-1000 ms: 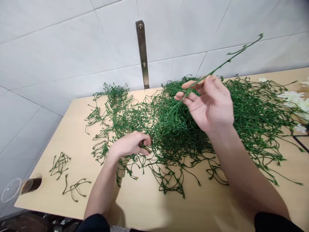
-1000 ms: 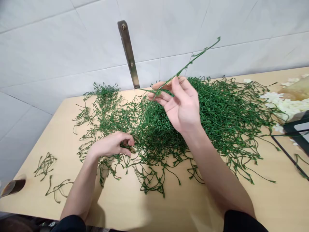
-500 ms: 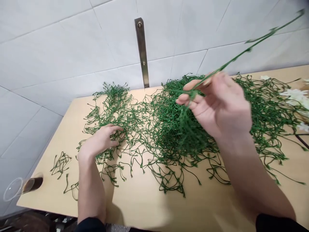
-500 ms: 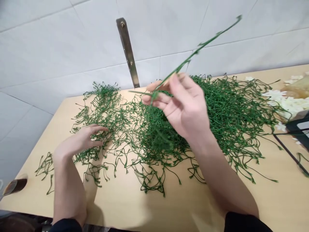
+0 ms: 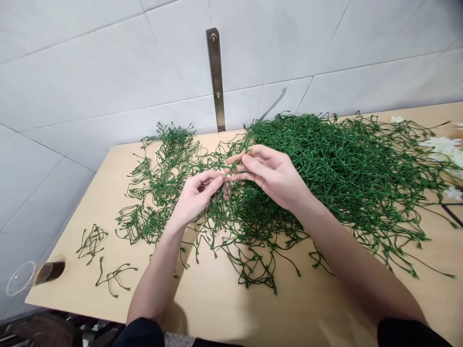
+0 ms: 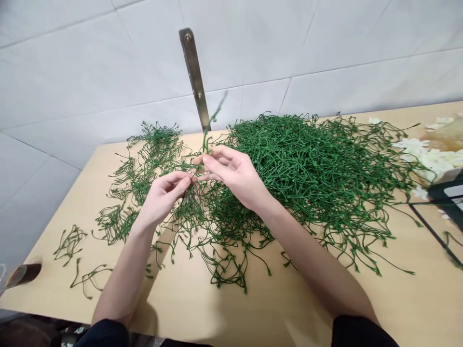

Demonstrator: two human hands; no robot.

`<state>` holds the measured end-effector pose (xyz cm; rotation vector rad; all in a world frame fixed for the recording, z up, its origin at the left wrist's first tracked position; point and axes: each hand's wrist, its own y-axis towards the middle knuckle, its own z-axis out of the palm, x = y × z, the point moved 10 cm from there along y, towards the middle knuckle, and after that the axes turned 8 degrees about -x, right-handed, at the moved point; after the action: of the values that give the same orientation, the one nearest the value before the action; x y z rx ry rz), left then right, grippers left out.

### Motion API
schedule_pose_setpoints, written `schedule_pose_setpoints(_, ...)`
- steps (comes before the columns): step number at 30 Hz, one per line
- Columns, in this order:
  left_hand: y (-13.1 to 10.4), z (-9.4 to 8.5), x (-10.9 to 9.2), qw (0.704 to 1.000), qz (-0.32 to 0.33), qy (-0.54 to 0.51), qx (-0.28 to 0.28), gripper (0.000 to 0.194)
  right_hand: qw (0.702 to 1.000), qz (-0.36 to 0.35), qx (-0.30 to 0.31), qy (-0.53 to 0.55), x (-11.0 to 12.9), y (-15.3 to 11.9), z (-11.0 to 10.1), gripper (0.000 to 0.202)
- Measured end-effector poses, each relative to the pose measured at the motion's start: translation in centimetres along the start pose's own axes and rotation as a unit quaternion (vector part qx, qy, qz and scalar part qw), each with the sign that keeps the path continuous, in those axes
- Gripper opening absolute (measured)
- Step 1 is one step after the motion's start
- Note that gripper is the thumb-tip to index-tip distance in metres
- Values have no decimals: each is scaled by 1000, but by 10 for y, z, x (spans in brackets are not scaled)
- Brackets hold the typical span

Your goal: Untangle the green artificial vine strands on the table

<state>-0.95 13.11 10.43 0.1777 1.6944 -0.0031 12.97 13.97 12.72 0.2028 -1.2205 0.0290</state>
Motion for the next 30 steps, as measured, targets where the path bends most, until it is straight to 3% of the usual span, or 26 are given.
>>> schedule_pose_setpoints(3, 1, 0, 7, 999, -26, -17, -12, 29, 1000, 12, 1, -24, -10, 3, -3, 32)
schedule_pose_setpoints(10, 7, -4, 13, 998, 8, 27, -64, 23, 992, 113, 20, -59, -48, 7, -7, 66)
schedule_pose_setpoints(14, 12, -3, 38, 996, -45, -65, -49, 28, 990, 133, 2, -48, -60, 11, -12, 66)
schedule_pose_setpoints(19, 11, 4, 66, 967, -149, -209, -5, 34, 988, 144, -41, -34, -67, 17, -21, 56)
schedule_pose_setpoints(23, 13, 2, 67, 966, -132, -221, -12, 34, 987, 133, -12, -86, -73, 17, -17, 37)
schedule_pose_setpoints(26, 16, 1, 71, 969, -101, -223, -25, 34, 983, 116, 17, -139, -80, 16, -12, 33)
schedule_pose_setpoints(30, 18, -1, 87, 967, -101, -227, -60, 37, 984, 126, 33, -123, -93, 14, -7, 32)
